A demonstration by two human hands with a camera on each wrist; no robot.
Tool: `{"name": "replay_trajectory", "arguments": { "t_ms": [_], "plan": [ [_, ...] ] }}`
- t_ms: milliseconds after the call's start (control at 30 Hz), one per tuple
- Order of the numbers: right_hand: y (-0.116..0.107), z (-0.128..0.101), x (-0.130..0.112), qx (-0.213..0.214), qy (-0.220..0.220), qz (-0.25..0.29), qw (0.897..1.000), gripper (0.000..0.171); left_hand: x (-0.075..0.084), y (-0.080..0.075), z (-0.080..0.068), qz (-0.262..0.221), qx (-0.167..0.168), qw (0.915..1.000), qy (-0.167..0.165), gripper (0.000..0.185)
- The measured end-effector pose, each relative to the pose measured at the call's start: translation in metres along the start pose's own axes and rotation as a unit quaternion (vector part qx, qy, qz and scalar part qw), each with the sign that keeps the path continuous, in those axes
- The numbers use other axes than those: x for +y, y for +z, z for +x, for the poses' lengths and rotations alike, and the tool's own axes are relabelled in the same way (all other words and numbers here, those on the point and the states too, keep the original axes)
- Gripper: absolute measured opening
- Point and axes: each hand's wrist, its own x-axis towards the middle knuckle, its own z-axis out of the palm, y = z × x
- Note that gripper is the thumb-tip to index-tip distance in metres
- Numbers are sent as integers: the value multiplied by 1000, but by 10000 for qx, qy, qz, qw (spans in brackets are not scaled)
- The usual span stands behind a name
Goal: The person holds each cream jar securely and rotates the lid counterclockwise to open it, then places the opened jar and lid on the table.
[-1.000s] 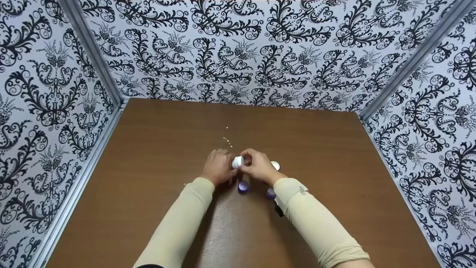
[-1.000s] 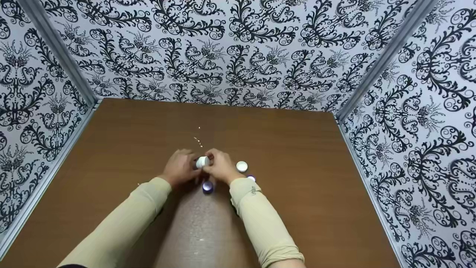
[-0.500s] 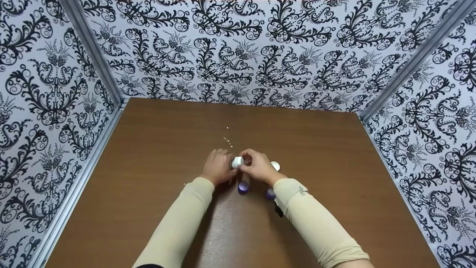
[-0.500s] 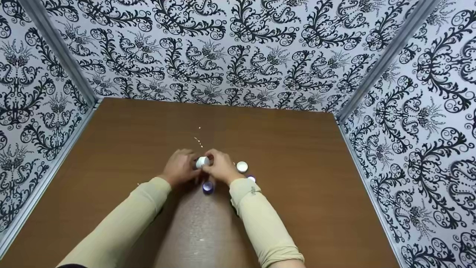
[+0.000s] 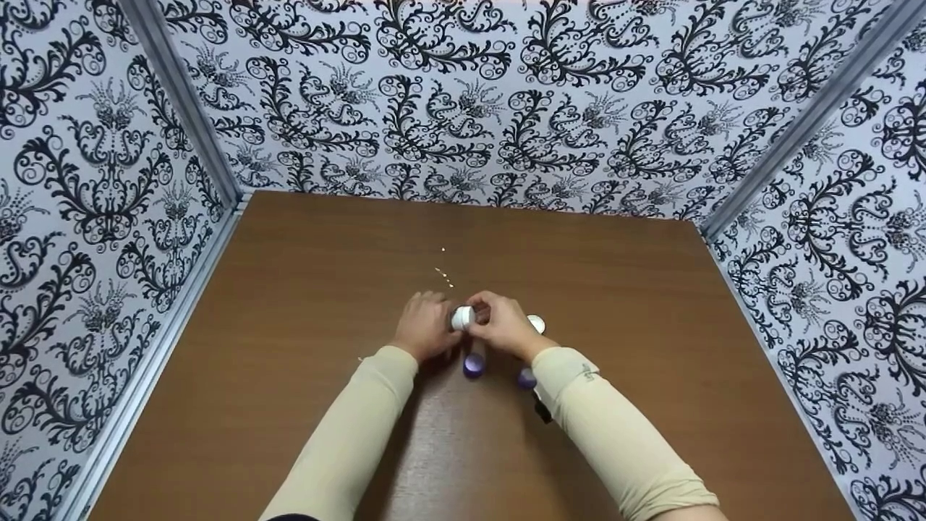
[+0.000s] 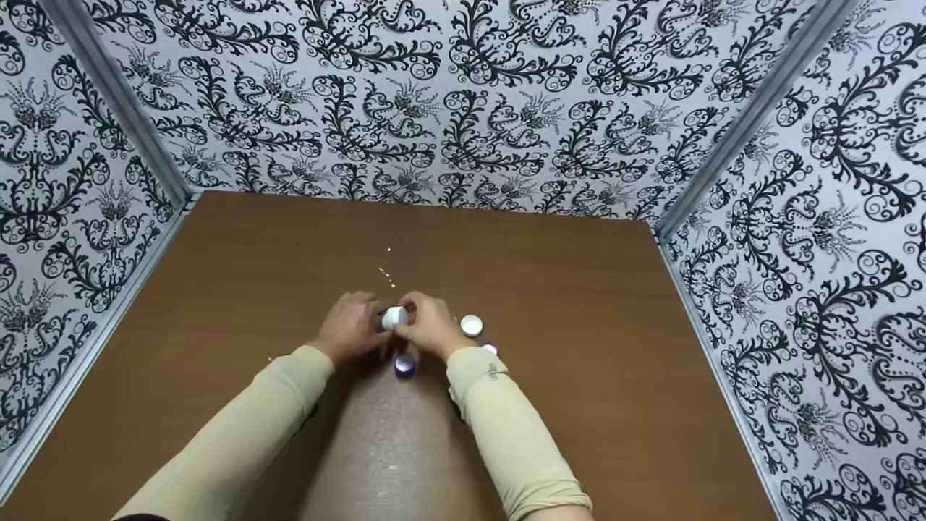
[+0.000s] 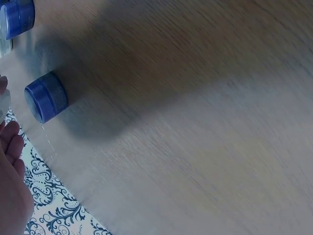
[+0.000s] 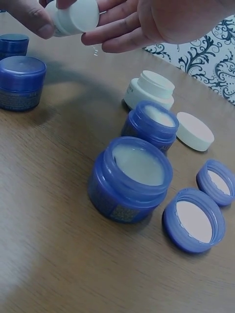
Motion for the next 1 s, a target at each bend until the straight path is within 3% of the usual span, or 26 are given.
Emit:
{"name": "replay_trajectory", "arguments": {
  "t_ms": [167, 1000],
  "plan": [
    [0, 1, 2, 14, -190, 44, 9998, 34, 1, -1, 0, -17, -63, 10000, -62, 35],
    [3, 2, 5, 218, -236, -113, 9994, 32, 3, -6, 0, 5, -224, 9997, -140, 37]
  ]
}}
